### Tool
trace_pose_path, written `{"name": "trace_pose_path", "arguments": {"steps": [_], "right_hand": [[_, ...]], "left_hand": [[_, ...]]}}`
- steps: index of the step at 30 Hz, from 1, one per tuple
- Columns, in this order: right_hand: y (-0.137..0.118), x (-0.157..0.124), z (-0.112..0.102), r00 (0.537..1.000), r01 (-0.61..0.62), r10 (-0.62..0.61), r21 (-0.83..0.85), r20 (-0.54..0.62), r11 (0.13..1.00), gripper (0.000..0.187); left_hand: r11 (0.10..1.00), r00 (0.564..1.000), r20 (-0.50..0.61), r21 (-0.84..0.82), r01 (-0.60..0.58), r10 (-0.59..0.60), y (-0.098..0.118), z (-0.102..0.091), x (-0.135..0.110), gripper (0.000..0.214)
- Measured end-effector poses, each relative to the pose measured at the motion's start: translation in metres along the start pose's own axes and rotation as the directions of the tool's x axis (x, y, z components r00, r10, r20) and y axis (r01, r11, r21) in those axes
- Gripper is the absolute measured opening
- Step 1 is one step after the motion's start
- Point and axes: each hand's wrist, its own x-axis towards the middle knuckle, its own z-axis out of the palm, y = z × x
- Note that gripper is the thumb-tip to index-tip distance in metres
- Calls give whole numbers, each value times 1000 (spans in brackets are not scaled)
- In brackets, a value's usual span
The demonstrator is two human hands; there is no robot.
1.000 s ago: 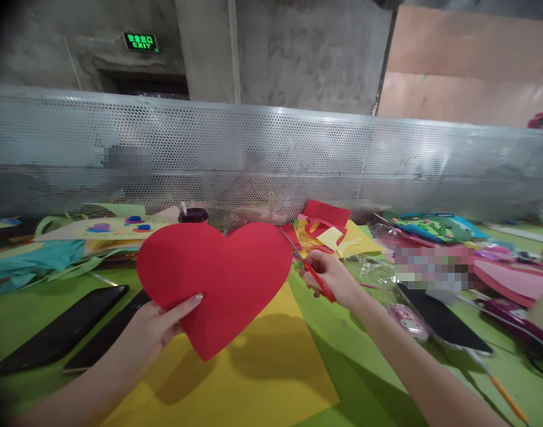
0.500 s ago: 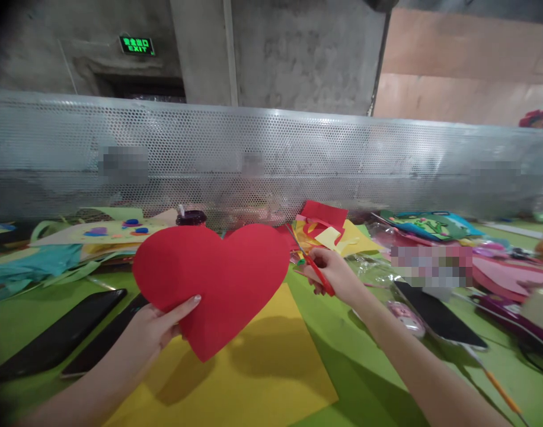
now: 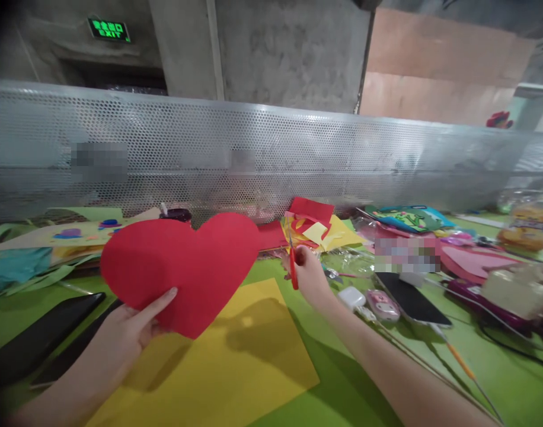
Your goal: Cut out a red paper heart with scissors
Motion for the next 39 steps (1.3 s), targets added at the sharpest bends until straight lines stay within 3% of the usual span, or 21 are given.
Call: {"name": "trace_pose_path", "arguments": {"steps": [3, 5, 6, 8, 9, 11, 12, 14, 16, 19, 25, 27, 29, 32, 34, 36, 39], "right_hand": [[-6, -13, 5, 998, 49, -51, 50, 46, 998, 34], [-14, -28, 12, 984, 100, -117, 126, 133, 987, 35], [-19, -37, 17, 968, 99, -137, 184, 209, 978, 35], [-27, -57, 28, 905, -26, -114, 323, 409, 946, 39], [-30, -65, 34, 849, -127, -98, 379, 520, 917, 43], [-32, -79, 42, 762, -255, -121, 466, 636, 847, 54], [-32, -82, 45, 749, -296, -117, 487, 652, 822, 56], [-29, -84, 47, 755, -346, -84, 504, 650, 791, 54], [-24, -80, 45, 757, -360, -72, 507, 649, 783, 58], [-20, -75, 42, 731, -331, -107, 487, 674, 808, 73], [-26, -76, 39, 735, -232, -118, 411, 668, 881, 87], [-28, -75, 41, 764, -209, -105, 398, 637, 893, 81], [-28, -72, 44, 810, -195, -59, 362, 584, 912, 64], [-21, -65, 49, 888, -179, 43, 257, 459, 950, 38], [-15, -59, 50, 923, -186, 90, 227, 375, 956, 33], [-11, -53, 49, 925, -235, 137, 248, 355, 940, 31], [-12, -49, 45, 887, -320, 187, 269, 423, 908, 29]], "left_hand": [[996, 998, 4, 65, -62, 61, 4, -3, -5, 56], [955, 988, -35, 263, -138, 152, 1, -6, -13, 53], [911, 977, 2, 359, -202, 215, -2, -6, -18, 50], [775, 913, 191, 484, -407, 360, -13, -6, -29, 43], [670, 852, 336, 526, -524, 402, -18, -4, -34, 45], [604, 804, 430, 533, -593, 410, -26, 2, -42, 57], [557, 767, 474, 528, -641, 432, -29, 6, -44, 69], [295, 642, 607, 577, -761, 469, -30, 13, -45, 86], [132, 617, 625, 643, -754, 478, -30, 17, -43, 84], [52, 638, 636, 689, -723, 434, -35, 17, -39, 85], [123, 734, 580, 749, -651, 353, -39, 14, -33, 81], [182, 781, 552, 769, -612, 293, -33, 16, -31, 77], [255, 809, 551, 768, -587, 203, -25, 18, -31, 72], [426, 806, 590, 716, -553, 54, -14, 20, -36, 74], [549, 787, 617, 664, -507, -19, -8, 21, -40, 79], [652, 779, 623, 621, -435, -74, -5, 21, -42, 85], [769, 782, 612, 554, -319, -117, -7, 22, -42, 91]]}}
